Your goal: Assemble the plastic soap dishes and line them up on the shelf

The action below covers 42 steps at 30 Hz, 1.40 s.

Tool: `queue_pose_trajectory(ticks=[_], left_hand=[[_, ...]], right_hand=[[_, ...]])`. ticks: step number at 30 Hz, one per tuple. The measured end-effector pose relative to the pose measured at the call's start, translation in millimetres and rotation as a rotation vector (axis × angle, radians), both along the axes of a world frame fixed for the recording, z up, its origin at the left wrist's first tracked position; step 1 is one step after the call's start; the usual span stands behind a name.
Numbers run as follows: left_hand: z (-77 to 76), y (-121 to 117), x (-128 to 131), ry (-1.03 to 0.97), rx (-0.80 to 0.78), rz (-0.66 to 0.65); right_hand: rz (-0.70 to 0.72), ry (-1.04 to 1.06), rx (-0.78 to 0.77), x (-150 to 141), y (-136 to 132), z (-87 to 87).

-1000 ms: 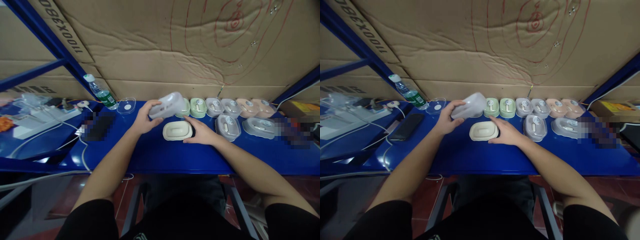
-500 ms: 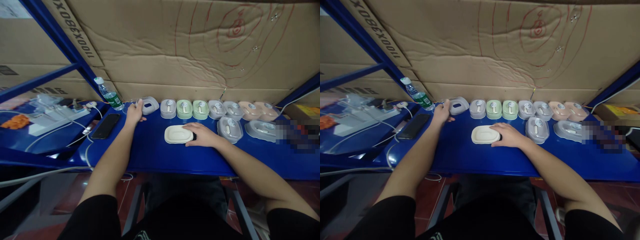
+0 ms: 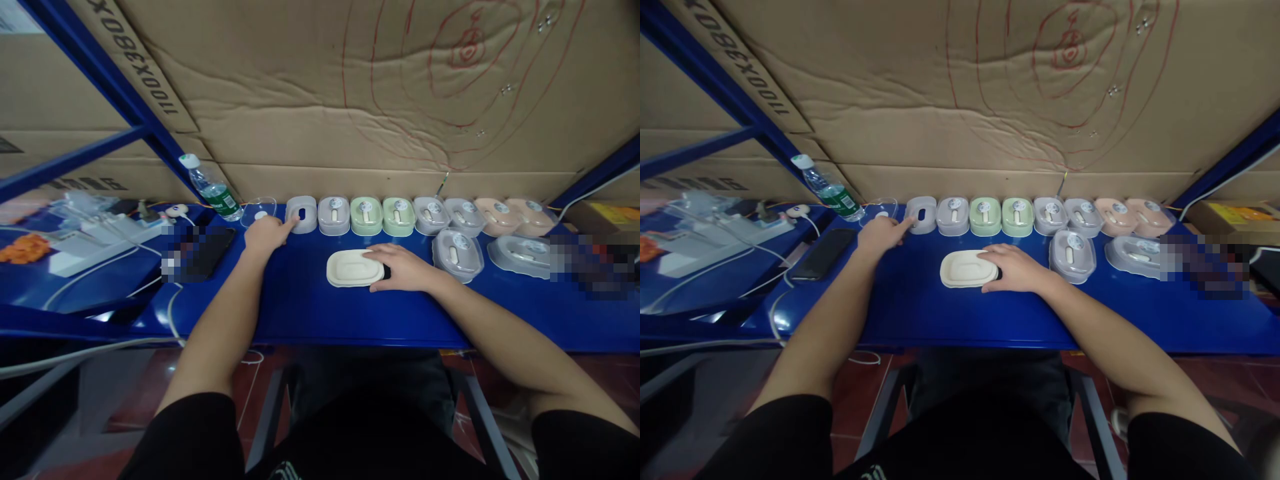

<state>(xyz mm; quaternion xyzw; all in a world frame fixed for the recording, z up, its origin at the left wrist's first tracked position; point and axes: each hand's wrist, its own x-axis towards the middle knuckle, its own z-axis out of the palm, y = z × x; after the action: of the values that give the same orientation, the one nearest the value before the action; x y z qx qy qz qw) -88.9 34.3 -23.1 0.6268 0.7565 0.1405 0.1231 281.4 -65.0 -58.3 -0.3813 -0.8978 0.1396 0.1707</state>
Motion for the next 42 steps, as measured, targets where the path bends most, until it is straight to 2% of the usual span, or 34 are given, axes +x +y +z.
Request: queue_pose_trajectory(ticks=[2, 3, 4, 6, 8, 10, 14, 19, 22, 26, 32, 37, 39, 42], left_hand=[[2.3, -4, 3, 0.033, 0.179, 0.029], [2.3, -7, 7, 0.028, 0.284, 0.004], [1.1, -10, 13, 0.018, 0.375, -0.065], [-4.8, -15, 29, 0.016, 0.482, -0.298], [-14.0, -19, 47, 0.063, 0.491, -0.516], [-23.3, -19, 62, 0.113, 0.449, -0.627], [-31.9, -16, 70, 0.140, 0.409, -0.708], [-29.0, -15, 65, 0.108, 0.407, -0.776], [-27.7, -14, 63, 0.109, 0.389, -0.775], [-25.5, -10, 49, 0.123, 0.376, -0.607], [-20.1, -3, 18, 0.287, 0.249, -0.392], [-13.4, -8, 14, 0.334, 0.259, -0.266], [-12.0, -12, 21, 0.296, 0.323, -0.296], [-14.5, -19, 38, 0.235, 0.395, -0.533]], right_hand=[[0.000, 0.007, -0.002, 0, 0, -0.7], [0.001, 0.006, -0.002, 0, 1, -0.9], [0.004, 0.002, -0.002, 0, 1, -1.0], [0.008, -0.009, 0.000, 0, 1, -0.8], [0.009, -0.014, 0.002, 0, 2, -0.5], [0.007, -0.014, 0.005, 0, 2, -0.4], [0.010, -0.032, 0.010, 0, 2, -1.1], [0.011, -0.016, 0.009, 0, 3, -2.0], [0.009, -0.013, 0.008, 0, 2, -1.2], [0.002, -0.020, -0.008, 1, 2, -0.1], [0.011, -0.029, -0.010, 2, 2, -0.7], [0.009, -0.033, -0.004, 1, 2, -0.7], [0.011, -0.019, 0.003, 1, 2, -0.6], [0.057, 0.081, 0.033, 1, 0, 1.2]])
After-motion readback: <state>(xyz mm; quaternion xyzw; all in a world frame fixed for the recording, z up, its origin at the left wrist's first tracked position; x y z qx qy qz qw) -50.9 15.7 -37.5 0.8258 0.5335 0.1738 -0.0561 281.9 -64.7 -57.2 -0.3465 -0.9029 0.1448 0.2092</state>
